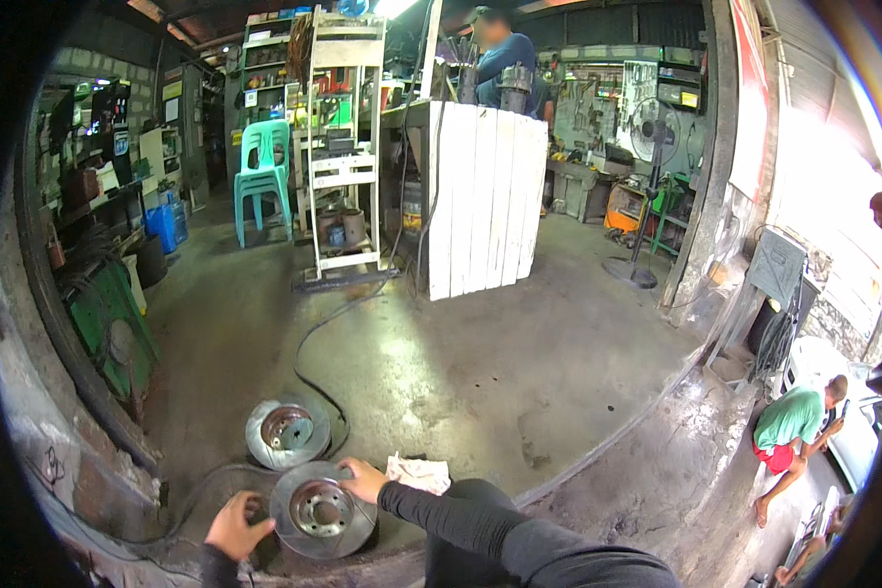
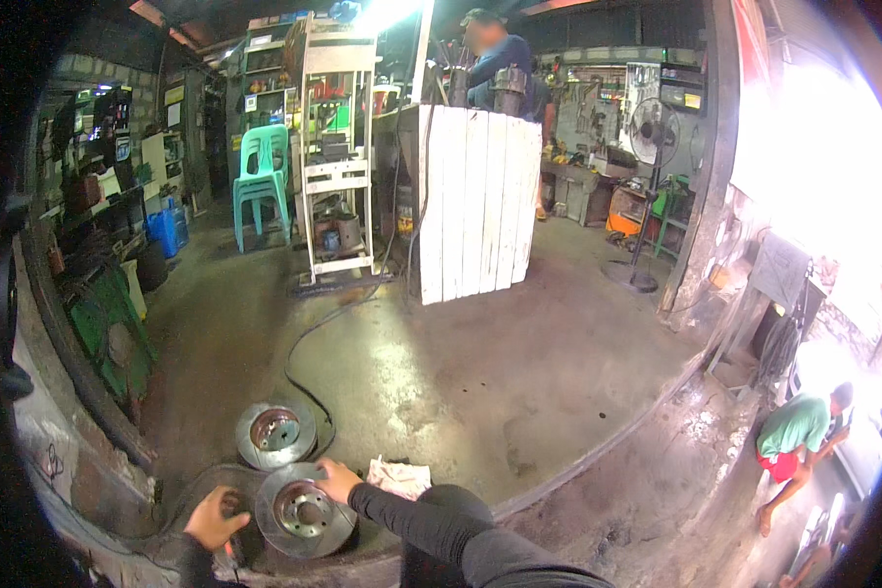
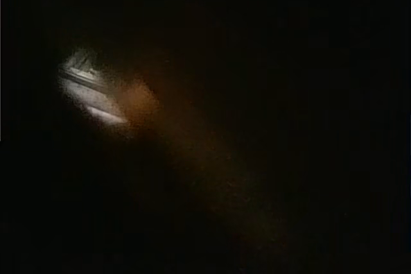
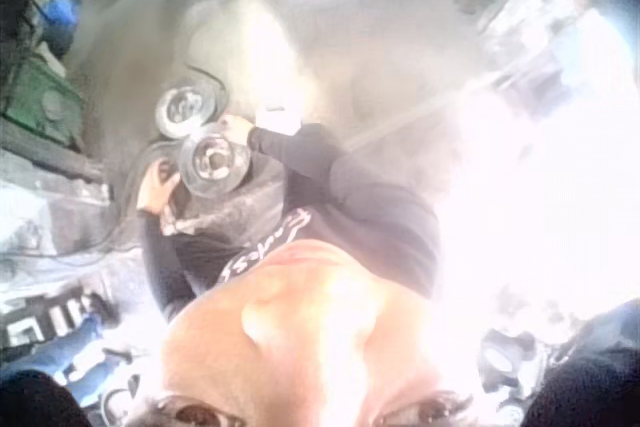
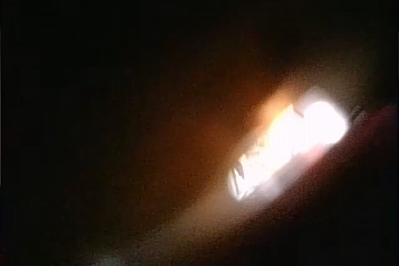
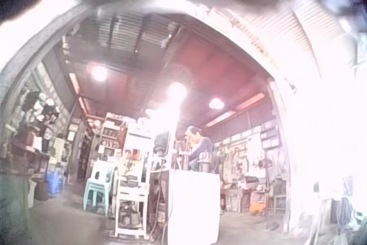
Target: The person sits on the floor and uses a rotary tool to grind the surface of a brake disc. They wipe the disc with a cloth and continue grinding the central hub area.
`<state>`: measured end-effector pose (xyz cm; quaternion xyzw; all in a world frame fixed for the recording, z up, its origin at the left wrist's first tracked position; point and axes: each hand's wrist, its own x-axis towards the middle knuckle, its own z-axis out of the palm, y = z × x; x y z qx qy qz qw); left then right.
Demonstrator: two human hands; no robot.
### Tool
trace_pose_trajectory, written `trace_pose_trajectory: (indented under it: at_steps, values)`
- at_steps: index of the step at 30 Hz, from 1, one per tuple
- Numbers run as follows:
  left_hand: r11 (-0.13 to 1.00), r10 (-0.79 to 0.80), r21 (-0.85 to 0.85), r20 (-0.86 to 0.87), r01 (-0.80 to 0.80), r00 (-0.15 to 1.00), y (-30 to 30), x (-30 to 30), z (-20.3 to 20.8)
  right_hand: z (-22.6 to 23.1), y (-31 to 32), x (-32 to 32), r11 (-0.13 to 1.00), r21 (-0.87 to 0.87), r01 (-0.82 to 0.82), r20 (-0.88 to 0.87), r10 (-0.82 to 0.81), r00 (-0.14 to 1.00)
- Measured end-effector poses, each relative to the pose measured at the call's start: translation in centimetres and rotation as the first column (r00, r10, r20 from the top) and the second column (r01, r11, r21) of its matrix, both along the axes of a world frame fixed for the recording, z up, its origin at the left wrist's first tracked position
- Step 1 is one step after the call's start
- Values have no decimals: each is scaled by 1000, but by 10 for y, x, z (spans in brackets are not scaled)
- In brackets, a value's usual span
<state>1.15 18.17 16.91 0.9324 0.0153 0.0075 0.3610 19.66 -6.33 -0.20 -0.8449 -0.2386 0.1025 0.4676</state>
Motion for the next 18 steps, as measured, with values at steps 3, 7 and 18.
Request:
trace_pose_trajectory:
  at_steps: [3, 7, 18]
  values:
    - [926, 340, 108, 176, -362, 924, 53, 70, -139, -36, 11, 3, 968, -87, 236, 113, -226, 968]
    - [832, 547, 259, -227, -491, 806, 29, 83, -205, -93, -7, -18, 899, -294, 325, -109, -369, 923]
    - [798, 547, -133, -251, -588, 799, 48, 94, -305, -91, 5, 18, 913, -280, 297, -309, -379, 872]
